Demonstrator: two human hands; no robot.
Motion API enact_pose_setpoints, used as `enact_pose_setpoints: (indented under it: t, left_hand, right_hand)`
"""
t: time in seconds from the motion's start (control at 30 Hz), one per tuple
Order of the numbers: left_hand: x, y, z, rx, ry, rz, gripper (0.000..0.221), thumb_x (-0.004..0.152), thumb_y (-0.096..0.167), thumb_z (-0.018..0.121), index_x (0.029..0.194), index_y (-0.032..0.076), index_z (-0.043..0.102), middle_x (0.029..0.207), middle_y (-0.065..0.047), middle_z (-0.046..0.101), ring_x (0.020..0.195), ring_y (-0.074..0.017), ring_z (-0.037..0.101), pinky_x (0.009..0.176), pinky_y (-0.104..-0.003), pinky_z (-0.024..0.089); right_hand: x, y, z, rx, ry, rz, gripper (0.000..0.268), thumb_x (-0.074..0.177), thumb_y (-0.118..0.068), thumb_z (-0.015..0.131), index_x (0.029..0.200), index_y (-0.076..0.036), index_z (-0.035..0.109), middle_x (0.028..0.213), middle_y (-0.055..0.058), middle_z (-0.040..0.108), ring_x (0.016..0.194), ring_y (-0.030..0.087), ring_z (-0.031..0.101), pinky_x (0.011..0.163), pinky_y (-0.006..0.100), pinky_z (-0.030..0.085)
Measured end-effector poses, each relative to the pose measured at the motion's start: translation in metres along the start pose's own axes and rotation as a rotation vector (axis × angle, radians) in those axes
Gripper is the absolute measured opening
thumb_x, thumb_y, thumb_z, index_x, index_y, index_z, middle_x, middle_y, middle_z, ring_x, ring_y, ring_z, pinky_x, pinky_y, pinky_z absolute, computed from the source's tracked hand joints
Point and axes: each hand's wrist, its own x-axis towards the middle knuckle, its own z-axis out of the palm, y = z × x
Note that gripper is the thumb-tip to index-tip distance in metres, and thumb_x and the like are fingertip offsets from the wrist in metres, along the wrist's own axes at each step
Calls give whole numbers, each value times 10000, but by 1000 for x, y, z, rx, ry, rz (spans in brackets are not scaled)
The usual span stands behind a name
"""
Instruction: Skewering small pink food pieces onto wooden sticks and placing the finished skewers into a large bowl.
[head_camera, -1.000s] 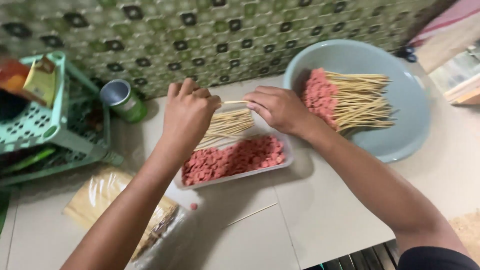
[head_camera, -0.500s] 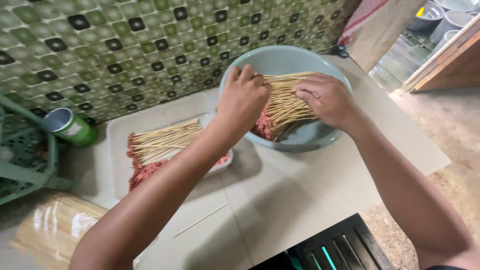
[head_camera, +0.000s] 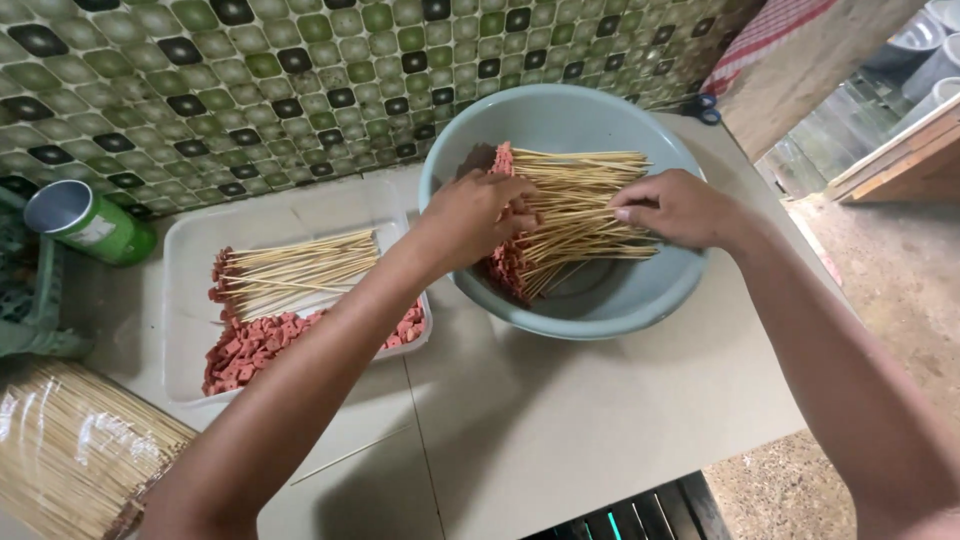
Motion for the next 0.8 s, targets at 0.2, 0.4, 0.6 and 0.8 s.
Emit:
enact_pose_setpoints:
  t: [0.2, 0.4, 0.6, 0.8]
  left_hand:
    - [-6, 3, 4, 81, -69, -26, 431, 969, 391, 690, 1342, 189, 614, 1151, -77, 679, 1169, -362, 625, 948, -581, 487]
    - [1, -3, 14, 164, -56, -37, 386, 982, 443, 662, 1310, 244, 615, 1190, -40, 644, 1200, -290, 608, 932, -487, 492]
    - [-1, -7, 16, 144, -23, -4, 372, 976, 440, 675, 1272, 221, 622, 1159, -50, 619, 1173, -312, 612, 903, -488, 504]
    - [-2, -10, 23, 176, 5, 34, 371, 957, 392, 717, 1257, 189, 637, 1138, -73, 618, 1145, -338, 628, 867, -482, 500]
  right_hand:
    - [16, -18, -7, 59, -147, 41, 321, 994, -231, 594, 1244, -123, 763, 1012, 154, 792, 1010, 311, 689, 970, 504, 508]
    - [26, -9, 0, -6, -72, 17, 365, 855, -310, 804, 1185, -158, 767, 1002, 93, 756, 988, 257, 689, 922, 442, 528]
    - [26, 3, 15, -120, 110, -154, 259, 869, -217, 802, 1103, -128, 737, 971, 110, 739, 1027, 331, 694, 908, 490, 535]
    - [24, 10, 26, -207, 182, -211, 243, 866, -180, 812, 1101, -140, 765, 1131, 76, 710, 1122, 309, 661, 990, 474, 524]
